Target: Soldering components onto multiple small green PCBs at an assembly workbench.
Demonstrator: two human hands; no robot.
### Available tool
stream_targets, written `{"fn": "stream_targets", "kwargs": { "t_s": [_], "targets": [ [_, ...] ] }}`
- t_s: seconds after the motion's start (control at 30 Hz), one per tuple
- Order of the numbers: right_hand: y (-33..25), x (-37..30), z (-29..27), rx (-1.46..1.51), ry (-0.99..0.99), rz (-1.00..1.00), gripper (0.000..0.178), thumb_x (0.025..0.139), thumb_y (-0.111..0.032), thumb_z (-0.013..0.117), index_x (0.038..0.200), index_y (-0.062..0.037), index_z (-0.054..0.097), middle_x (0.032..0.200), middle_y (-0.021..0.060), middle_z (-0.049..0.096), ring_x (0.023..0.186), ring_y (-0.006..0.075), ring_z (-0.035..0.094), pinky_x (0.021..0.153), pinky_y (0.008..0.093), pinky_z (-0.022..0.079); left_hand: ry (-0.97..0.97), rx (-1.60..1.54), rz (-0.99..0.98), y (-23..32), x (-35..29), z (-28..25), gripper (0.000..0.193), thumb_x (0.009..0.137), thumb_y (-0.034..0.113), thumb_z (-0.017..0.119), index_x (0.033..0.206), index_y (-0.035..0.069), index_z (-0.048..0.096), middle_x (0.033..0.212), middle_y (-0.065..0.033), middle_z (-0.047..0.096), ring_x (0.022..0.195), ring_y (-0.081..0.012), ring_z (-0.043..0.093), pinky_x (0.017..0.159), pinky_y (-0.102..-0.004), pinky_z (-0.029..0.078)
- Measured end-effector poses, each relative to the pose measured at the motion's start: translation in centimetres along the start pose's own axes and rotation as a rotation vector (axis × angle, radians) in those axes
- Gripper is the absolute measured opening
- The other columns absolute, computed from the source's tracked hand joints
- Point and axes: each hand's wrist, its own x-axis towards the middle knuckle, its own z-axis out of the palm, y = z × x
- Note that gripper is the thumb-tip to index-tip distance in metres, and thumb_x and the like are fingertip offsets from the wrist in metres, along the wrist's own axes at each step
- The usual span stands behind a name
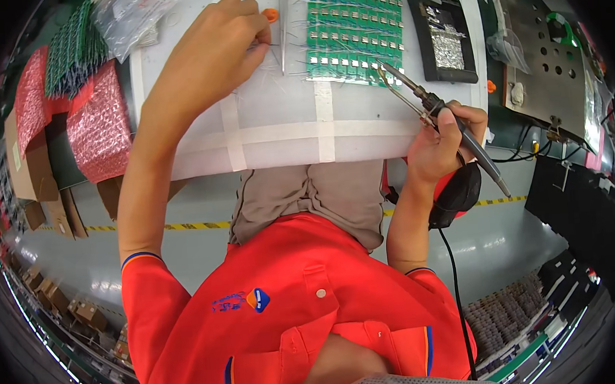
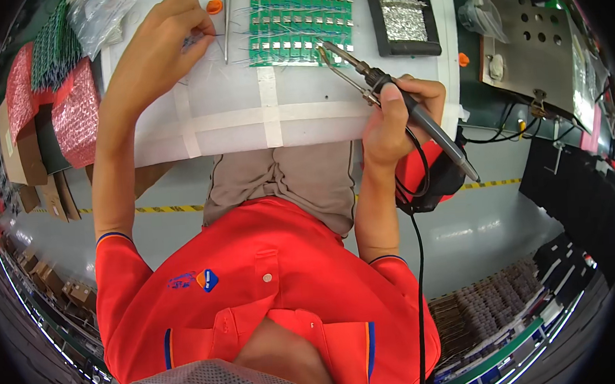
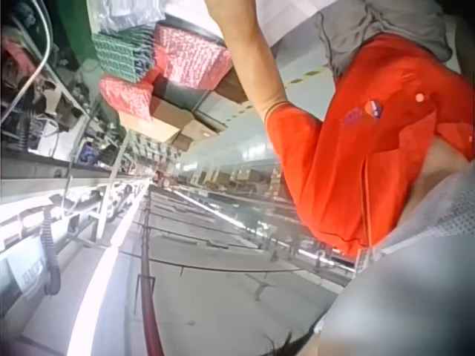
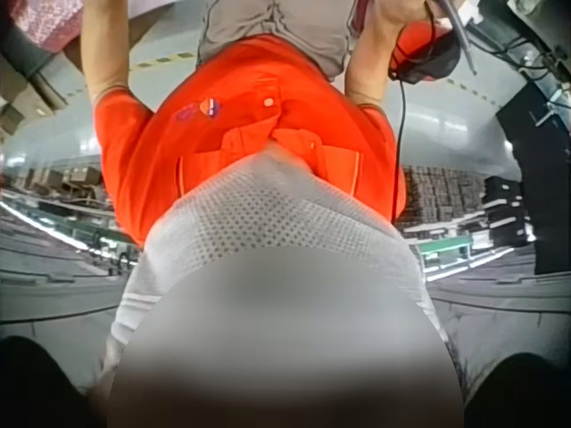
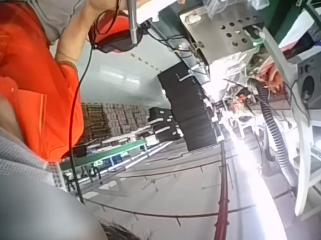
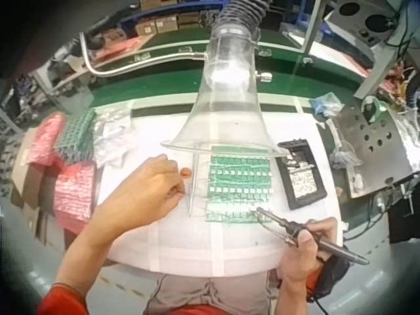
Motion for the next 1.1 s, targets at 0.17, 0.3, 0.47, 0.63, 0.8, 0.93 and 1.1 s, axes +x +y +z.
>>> {"fn": "stream_targets", "kwargs": {
  "t_s": [0.17, 0.3, 0.47, 0.63, 0.8, 0.93, 1.1],
  "targets": [
    [0.9, 0.1, -0.7, 0.007, -0.006, -0.021, 0.013, 0.081, -0.001, 0.058, 0.091, -0.0008, 0.05, 0.076, 0.0074, 0.054, 0.054, 0.0126, 0.053, 0.048, 0.021, 0.041, -0.079, 0.035, -0.026, -0.6, 0.5, 0.9, 0.005, 0.072, 0.001, 0.062, 0.072, -0.002, 0.059, 0.078, -0.0145, 0.06, 0.082, -0.0332, 0.057, 0.075, -0.0421, 0.047],
    [0.1, -0.2, -0.2, 0.08, 0.032, 0.054, 0.017, 0.077, 0.001, 0.064, 0.089, -0.0001, 0.053, 0.078, 0.0047, 0.053, 0.062, 0.0074, 0.049, 0.06, 0.0206, 0.042, -0.145, -0.029, -0.122, -0.5, 0.9, 0.8, 0.006, 0.07, 0.002, 0.062, 0.071, -0.002, 0.058, 0.076, -0.0151, 0.059, 0.081, -0.0337, 0.057, 0.074, -0.0427, 0.047],
    [0.8, 0.0, -0.9, 0.011, 0.009, -0.017, 0.014, 0.081, -0.001, 0.058, 0.092, -0.0005, 0.05, 0.078, 0.008, 0.053, 0.058, 0.0142, 0.055, 0.053, 0.0248, 0.048, -0.048, -0.088, -0.2, -0.3, 0.4, -0.9, 0.012, 0.074, 0.006, 0.066, 0.077, -0.003, 0.06, 0.078, -0.0143, 0.063, 0.077, -0.0308, 0.062, 0.074, -0.0382, 0.049],
    [0.9, 0.1, -1.2, 0.019, -0.006, -0.008, 0.014, 0.08, -0.001, 0.059, 0.092, -0.0003, 0.051, 0.079, 0.0081, 0.054, 0.06, 0.0142, 0.056, 0.054, 0.025, 0.048, 0.026, -0.177, -0.315, 1.1, -0.3, -1.4, 0.012, 0.078, 0.006, 0.067, 0.085, -0.003, 0.064, 0.077, -0.012, 0.068, 0.074, -0.0222, 0.068, 0.073, -0.0311, 0.052],
    [0.9, 0.0, -0.9, 0.024, -0.001, -0.031, 0.014, 0.08, -0.001, 0.06, 0.092, -0.0011, 0.051, 0.078, 0.0069, 0.053, 0.059, 0.0111, 0.053, 0.053, 0.0223, 0.044, -0.002, -0.366, -0.358, 3.4, -0.5, 0.4, 0.008, 0.084, 0.001, 0.067, 0.09, -0.003, 0.063, 0.084, -0.0056, 0.07, 0.076, -0.0099, 0.064, 0.074, -0.0247, 0.05],
    [0.3, 0.1, -0.4, -0.013, -0.002, -0.031, 0.015, 0.08, -0.002, 0.06, 0.092, -0.0014, 0.051, 0.077, 0.0059, 0.052, 0.058, 0.0083, 0.048, 0.051, 0.0213, 0.04, 0.125, -0.595, -0.366, 5.5, 0.0, 2.0, 0.017, 0.084, 0.001, 0.069, 0.098, -0.001, 0.06, 0.082, -0.009, 0.069, 0.073, -0.016, 0.069, 0.066, -0.0265, 0.053],
    [0.3, -0.1, -0.4, -0.096, -0.02, -0.032, 0.014, 0.083, -0.003, 0.062, 0.093, -0.0017, 0.052, 0.076, 0.005, 0.052, 0.057, 0.0069, 0.045, 0.05, 0.0218, 0.039, 0.08, -0.736, -0.438, 6.9, 0.1, 3.1, 0.013, 0.084, -0.003, 0.067, 0.092, -0.002, 0.057, 0.08, -0.01, 0.068, 0.075, -0.0195, 0.07, 0.066, -0.0286, 0.055]
  ]
}}
